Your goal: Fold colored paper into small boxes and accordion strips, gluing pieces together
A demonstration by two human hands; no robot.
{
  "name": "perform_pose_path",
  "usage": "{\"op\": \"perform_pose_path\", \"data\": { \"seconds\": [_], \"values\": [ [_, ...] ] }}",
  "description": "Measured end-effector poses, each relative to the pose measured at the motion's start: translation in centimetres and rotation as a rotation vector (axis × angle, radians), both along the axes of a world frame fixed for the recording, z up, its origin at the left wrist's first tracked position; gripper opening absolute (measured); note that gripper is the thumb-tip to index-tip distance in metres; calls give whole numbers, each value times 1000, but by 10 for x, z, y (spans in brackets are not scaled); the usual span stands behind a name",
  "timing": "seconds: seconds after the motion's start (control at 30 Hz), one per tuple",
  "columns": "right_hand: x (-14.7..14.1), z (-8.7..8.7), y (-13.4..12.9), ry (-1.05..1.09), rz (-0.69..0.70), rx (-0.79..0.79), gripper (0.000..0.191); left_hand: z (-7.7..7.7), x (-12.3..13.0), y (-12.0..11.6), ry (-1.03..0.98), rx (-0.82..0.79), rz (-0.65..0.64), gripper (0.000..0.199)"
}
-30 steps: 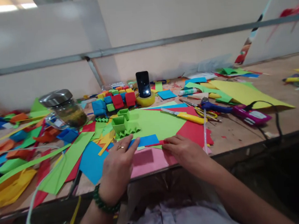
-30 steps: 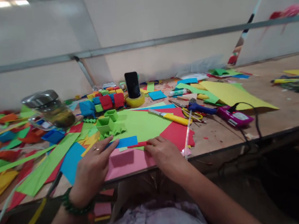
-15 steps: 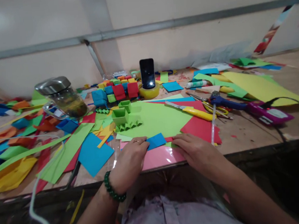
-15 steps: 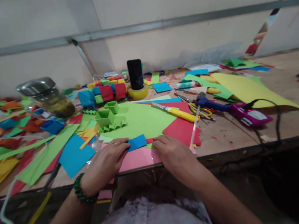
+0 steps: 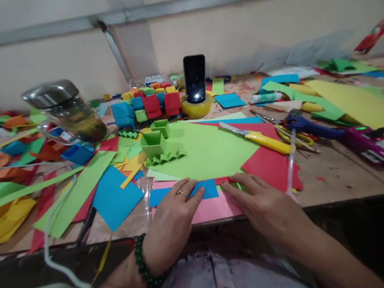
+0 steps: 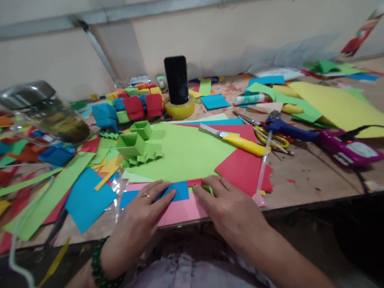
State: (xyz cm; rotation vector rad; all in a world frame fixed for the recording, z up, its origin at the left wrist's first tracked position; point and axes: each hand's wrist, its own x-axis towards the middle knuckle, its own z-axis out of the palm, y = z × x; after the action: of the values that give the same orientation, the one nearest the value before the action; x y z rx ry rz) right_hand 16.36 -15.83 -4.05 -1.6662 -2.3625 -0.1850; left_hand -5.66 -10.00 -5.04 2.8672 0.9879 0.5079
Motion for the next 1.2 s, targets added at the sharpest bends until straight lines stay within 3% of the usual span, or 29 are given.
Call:
{"op": "perform_pose_path", "data": {
  "seconds": [0.17,0.5,1.2],
  "values": [
    [2,0,-2,1,8,6,35,3,-2,-4,-51,34,-38,34],
    [7,-5,-2,-17,56,27,37,4,0,-8,-25,63,-11,57],
    [8,-3,-2,-17,62,18,39,7,0,-6,-10,70,-8,56]
  ]
}}
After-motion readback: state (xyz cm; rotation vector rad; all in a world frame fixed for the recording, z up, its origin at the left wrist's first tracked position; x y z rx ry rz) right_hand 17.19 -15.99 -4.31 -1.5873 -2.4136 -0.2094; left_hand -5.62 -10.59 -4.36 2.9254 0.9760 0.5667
